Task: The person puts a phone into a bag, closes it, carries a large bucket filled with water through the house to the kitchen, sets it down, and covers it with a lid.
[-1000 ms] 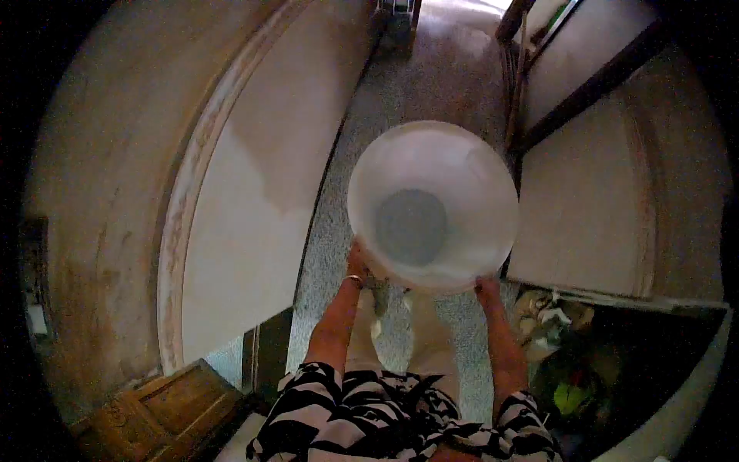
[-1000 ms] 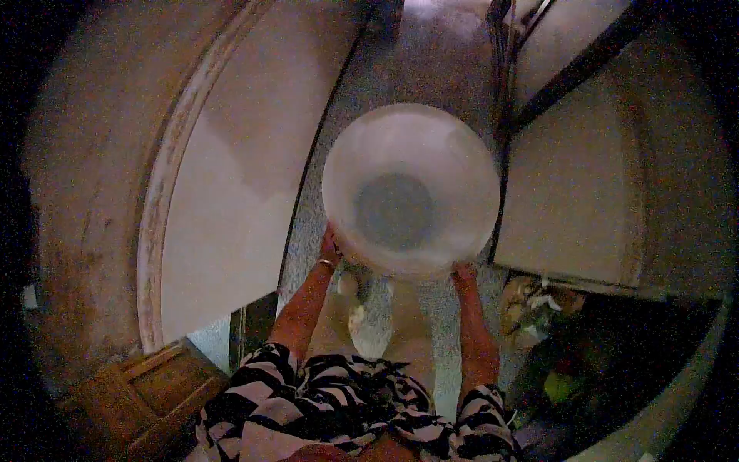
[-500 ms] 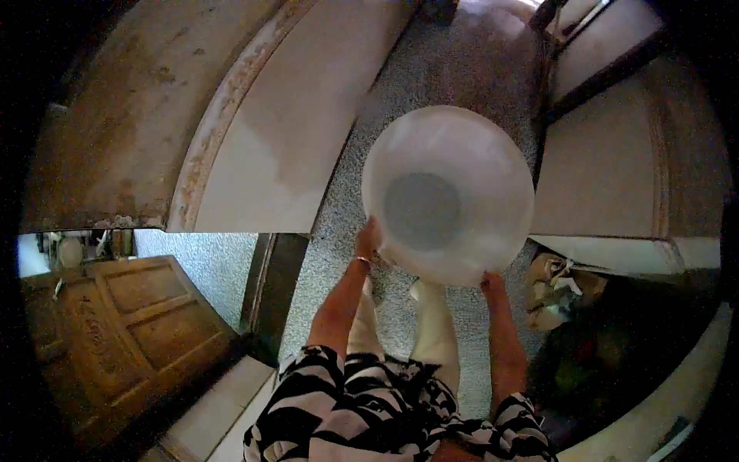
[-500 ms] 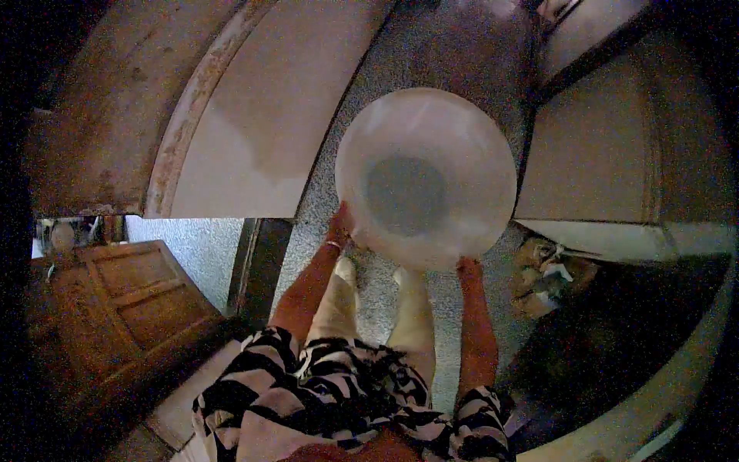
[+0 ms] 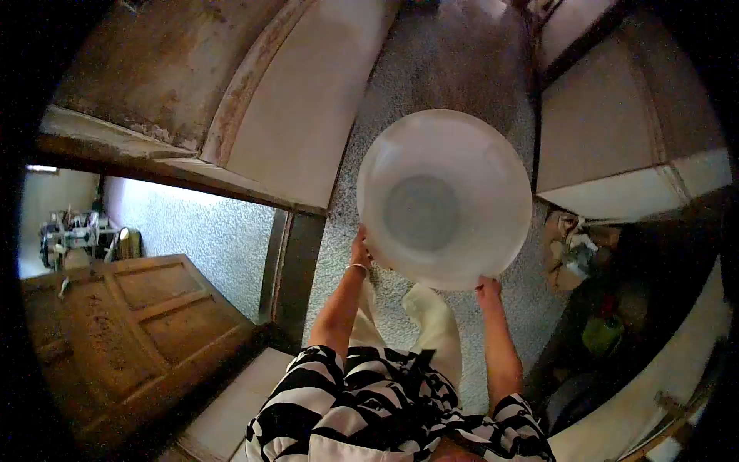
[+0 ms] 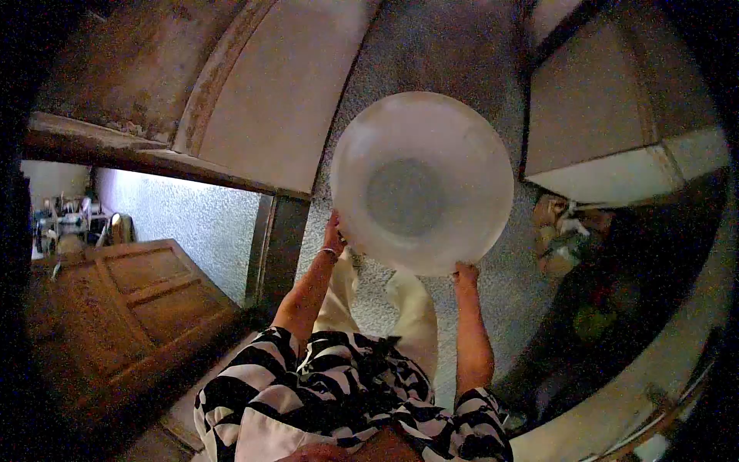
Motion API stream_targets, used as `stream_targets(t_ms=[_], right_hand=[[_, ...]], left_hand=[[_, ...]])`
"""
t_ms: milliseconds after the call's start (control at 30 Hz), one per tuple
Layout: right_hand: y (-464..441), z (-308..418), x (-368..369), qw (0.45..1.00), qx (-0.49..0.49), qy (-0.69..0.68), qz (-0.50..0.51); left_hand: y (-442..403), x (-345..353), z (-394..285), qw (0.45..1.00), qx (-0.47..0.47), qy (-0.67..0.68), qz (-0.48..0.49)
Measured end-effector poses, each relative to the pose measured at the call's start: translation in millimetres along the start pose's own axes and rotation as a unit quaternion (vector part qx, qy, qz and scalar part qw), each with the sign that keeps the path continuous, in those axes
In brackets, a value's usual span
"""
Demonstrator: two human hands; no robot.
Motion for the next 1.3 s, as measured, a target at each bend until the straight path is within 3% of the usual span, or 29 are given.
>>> stream_targets(t_ms=[167,300,367,467,600,700,733,767,867,967,1000,1067,1133,1233,1267,1300], right_hand=[[73.3,-46.8,5.9,0.998,0.028,0.017,-0.049],[107.8,-87.4,9.1,0.997,-0.008,-0.03,-0.074],[122.1,-114.7,14.9,0.989,0.026,-0.082,-0.116],[151.1,-128.7,24.2,0.992,0.037,-0.027,-0.118],[180.4,-179.4,44.2,0.988,0.025,-0.056,-0.14],[218.1,-215.0,82.8,0.981,0.051,-0.088,-0.166],[224.0,-224.3,93.1,0.974,0.053,-0.118,-0.183],[236.1,-240.9,100.8,0.97,0.061,-0.13,-0.197],[256.8,-269.3,126.2,0.955,0.058,-0.179,-0.229],[272.1,-288.6,146.8,0.952,0.0,-0.173,-0.253],[278.4,-295.2,151.0,0.953,-0.036,-0.154,-0.26],[288.7,-307.7,168.6,0.95,-0.103,-0.115,-0.27],[286.4,-328.5,185.0,0.934,-0.041,-0.257,-0.245],[295.3,-330.4,202.7,0.936,-0.04,-0.246,-0.249],[299.1,-333.3,206.1,0.937,-0.038,-0.241,-0.249],[301.2,-333.0,207.3,0.93,-0.067,-0.266,-0.244]], left_hand=[[-3.2,-44.8,-9.0,0.996,-0.02,-0.067,0.059],[27.7,-69.8,-26.3,0.993,-0.051,-0.098,0.049],[28.8,-77.5,-39.3,0.99,-0.043,-0.115,0.072],[23.9,-109.1,-38.9,0.989,-0.046,-0.138,0.034],[14.7,-125.3,-67.1,0.976,-0.073,-0.187,0.082],[-0.1,-128.8,-98.9,0.954,-0.036,-0.252,0.156],[-11.6,-138.9,-111.1,0.964,0.005,-0.244,0.107],[-9.1,-155.4,-115.8,0.959,-0.009,-0.262,0.11],[-22.8,-135.0,-135.9,0.904,-0.013,-0.401,0.148],[-30.5,-129.4,-163.3,0.829,0.104,-0.53,0.145],[-29.3,-125.4,-160.6,0.869,0.094,-0.432,0.221],[-40.3,-131.5,-167.5,0.858,0.095,-0.453,0.223],[-49.8,-136.7,-173.7,0.851,0.105,-0.468,0.216],[-46.3,-138.3,-182.6,0.874,0.076,-0.371,0.303],[-41.4,-138.0,-187.1,0.863,0.027,-0.454,0.22],[-32.4,-130.3,-195.5,0.86,0.027,-0.461,0.216]])
Point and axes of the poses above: each hand's wrist, its own y-axis away from the middle knuckle, its own x-axis out of the palm, z = x × y, the point moved 7 cm from there along -y, towards the middle knuckle, and after that the axes turned 3 degrees about y, right-handed, at the moved point
